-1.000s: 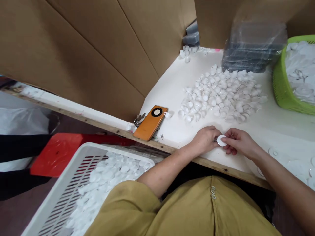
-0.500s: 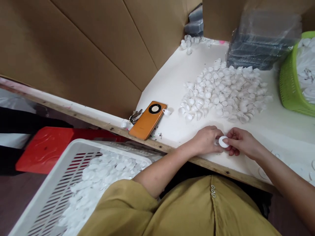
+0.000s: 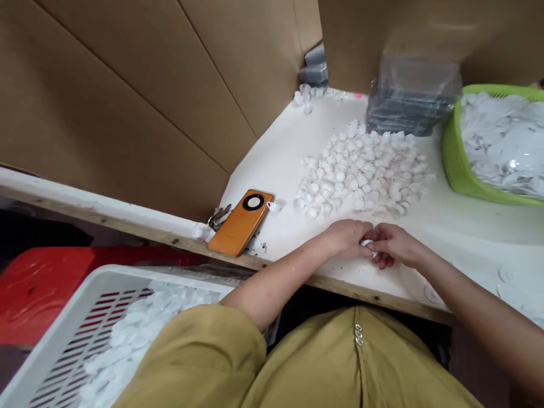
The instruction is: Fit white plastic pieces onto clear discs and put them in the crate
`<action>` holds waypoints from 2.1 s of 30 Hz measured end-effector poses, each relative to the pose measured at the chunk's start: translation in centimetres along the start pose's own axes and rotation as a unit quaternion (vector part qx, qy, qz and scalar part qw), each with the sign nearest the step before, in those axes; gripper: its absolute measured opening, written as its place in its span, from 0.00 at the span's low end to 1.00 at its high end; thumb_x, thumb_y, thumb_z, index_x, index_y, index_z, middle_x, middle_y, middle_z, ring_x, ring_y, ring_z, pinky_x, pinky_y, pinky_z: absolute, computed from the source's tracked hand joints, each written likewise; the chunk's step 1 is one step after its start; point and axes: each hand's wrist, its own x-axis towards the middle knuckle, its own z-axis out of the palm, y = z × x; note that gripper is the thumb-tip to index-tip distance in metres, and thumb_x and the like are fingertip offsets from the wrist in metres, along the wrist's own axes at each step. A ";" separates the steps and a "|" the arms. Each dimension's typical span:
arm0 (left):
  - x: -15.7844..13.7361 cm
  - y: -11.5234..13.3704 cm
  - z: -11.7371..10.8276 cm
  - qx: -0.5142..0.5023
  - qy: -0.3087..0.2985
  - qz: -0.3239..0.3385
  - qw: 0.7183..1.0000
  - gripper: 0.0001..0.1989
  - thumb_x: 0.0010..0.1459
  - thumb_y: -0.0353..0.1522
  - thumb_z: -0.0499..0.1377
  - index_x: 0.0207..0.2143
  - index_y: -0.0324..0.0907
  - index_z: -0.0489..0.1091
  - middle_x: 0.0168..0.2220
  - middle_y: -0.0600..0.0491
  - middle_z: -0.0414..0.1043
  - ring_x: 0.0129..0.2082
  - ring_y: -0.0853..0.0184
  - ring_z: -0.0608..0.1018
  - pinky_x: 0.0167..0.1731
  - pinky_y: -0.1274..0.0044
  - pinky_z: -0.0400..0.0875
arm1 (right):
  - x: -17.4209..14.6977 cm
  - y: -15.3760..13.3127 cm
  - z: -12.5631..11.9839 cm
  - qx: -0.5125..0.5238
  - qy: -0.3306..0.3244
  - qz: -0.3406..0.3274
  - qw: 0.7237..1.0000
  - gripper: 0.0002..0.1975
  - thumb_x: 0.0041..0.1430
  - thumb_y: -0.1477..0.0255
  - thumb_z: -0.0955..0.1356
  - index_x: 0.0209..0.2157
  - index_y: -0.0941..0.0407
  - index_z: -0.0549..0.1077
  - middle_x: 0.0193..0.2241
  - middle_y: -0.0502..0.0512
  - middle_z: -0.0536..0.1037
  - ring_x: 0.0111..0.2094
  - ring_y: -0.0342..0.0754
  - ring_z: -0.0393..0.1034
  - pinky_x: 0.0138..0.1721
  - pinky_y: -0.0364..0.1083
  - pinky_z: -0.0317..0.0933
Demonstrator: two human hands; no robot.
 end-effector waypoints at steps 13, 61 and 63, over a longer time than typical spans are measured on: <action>-26.7 -12.7 0.3 -0.062 0.061 -0.295 0.952 0.18 0.46 0.47 0.58 0.35 0.46 0.73 0.25 0.56 0.73 0.27 0.61 0.74 0.29 0.74 0.68 | -8.0 9.7 -9.8 -0.256 0.278 -0.095 0.921 0.10 0.48 0.61 0.68 0.26 0.53 0.72 0.24 0.50 0.74 0.24 0.47 0.67 0.26 0.45 0.59; -1.0 -0.9 4.5 0.033 0.274 0.120 0.954 0.11 0.56 0.27 0.58 0.43 0.43 0.70 0.45 0.49 0.72 0.46 0.62 0.71 0.48 0.69 0.68 | -5.5 12.3 -5.5 -0.045 0.356 -0.221 0.907 0.14 0.55 0.57 0.68 0.34 0.53 0.71 0.22 0.48 0.69 0.23 0.45 0.61 0.26 0.44 0.56; -1.0 -1.0 4.6 0.007 0.267 0.116 0.957 0.16 0.52 0.29 0.63 0.45 0.42 0.70 0.47 0.47 0.68 0.47 0.61 0.70 0.48 0.70 0.69 | -5.7 11.9 -5.4 -0.037 0.353 -0.216 0.910 0.15 0.54 0.56 0.68 0.33 0.53 0.71 0.20 0.47 0.68 0.22 0.44 0.61 0.26 0.44 0.57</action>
